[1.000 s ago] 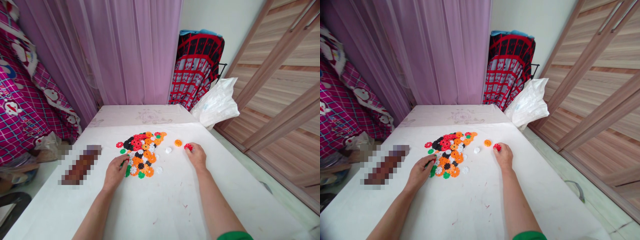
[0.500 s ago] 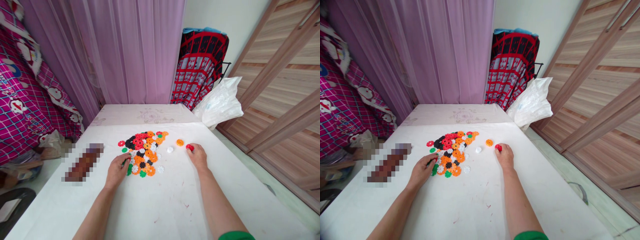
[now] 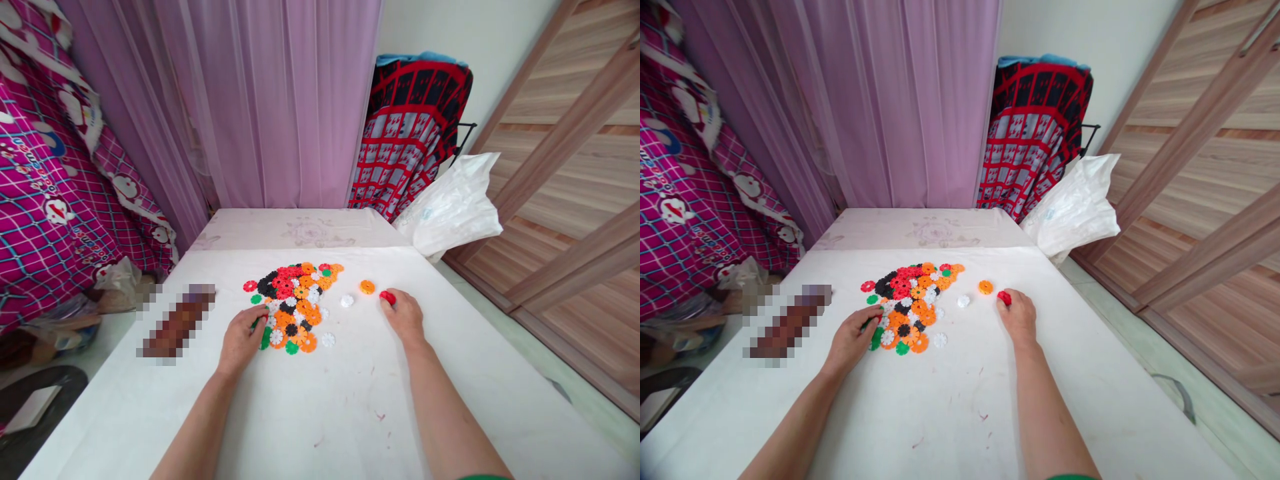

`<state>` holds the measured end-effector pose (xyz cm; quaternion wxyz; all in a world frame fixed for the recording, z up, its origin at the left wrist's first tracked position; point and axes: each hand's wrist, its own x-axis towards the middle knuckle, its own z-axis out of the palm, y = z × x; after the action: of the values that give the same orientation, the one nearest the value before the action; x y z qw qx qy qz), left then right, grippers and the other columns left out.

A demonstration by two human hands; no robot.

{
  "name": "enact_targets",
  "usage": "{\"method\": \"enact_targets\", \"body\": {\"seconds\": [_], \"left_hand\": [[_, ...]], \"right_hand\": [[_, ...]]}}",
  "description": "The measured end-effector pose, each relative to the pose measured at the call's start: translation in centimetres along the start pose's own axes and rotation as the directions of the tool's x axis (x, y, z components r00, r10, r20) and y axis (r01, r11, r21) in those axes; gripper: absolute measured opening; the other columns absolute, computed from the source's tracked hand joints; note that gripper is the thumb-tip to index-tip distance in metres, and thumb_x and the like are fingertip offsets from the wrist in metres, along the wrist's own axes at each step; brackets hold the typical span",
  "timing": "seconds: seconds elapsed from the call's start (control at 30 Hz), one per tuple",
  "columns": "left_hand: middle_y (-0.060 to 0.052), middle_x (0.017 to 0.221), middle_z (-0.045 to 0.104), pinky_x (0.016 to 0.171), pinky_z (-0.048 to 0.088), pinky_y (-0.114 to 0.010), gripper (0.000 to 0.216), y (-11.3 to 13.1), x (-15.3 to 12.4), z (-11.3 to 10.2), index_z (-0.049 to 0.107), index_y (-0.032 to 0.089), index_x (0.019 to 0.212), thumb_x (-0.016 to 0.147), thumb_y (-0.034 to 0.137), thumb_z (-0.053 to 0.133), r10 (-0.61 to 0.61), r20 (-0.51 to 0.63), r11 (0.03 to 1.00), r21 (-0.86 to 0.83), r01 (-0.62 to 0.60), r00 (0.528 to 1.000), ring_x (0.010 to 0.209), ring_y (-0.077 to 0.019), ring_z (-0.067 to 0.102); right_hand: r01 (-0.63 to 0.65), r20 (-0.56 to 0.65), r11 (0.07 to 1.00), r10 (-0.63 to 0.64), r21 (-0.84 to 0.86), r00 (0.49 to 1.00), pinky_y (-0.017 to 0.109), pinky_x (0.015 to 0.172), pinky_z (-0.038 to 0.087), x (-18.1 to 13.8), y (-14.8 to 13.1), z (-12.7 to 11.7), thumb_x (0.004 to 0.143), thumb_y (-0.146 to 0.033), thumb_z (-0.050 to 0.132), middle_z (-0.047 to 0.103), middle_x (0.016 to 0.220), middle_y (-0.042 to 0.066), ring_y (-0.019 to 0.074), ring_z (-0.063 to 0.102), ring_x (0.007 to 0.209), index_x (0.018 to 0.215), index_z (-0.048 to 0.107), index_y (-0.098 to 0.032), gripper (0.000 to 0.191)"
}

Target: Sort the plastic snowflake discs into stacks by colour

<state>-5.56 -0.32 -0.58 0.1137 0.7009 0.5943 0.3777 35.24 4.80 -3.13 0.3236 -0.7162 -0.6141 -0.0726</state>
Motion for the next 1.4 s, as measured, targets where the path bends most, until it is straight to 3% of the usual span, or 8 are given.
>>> {"method": "enact_targets", "body": {"seconds": [0.7,1.4], "left_hand": [[-0.005,0.109,0.073,0.095,0.051,-0.04,0.032,0.2,0.0,-0.1,0.072,0.025,0.095,0.085,0.04,0.046,-0.013,0.01,1.0,-0.009,0.013,1.0,0.1,-0.0215,0.067],[-0.005,0.11,0.072,0.095,0.051,-0.04,0.032,-0.1,0.0,0.0,0.072,0.025,0.096,0.086,0.041,0.047,-0.022,0.014,1.0,-0.016,0.022,1.0,0.102,-0.0216,0.066]], "right_hand": [[-0.017,0.022,1.0,0.016,0.006,1.0,0.037,0.081,0.044,-0.2,-0.7,-0.8,0.08,-0.042,0.048,0.068,0.098,0.01,0.0244,0.057,0.088,0.098,0.068,-0.019,0.035],[-0.024,0.051,1.0,0.023,0.011,0.998,0.036,0.079,0.044,-0.3,-1.0,-1.4,0.08,-0.036,0.046,0.069,0.096,0.009,0.0237,0.057,0.087,0.095,0.068,-0.02,0.031]]}}
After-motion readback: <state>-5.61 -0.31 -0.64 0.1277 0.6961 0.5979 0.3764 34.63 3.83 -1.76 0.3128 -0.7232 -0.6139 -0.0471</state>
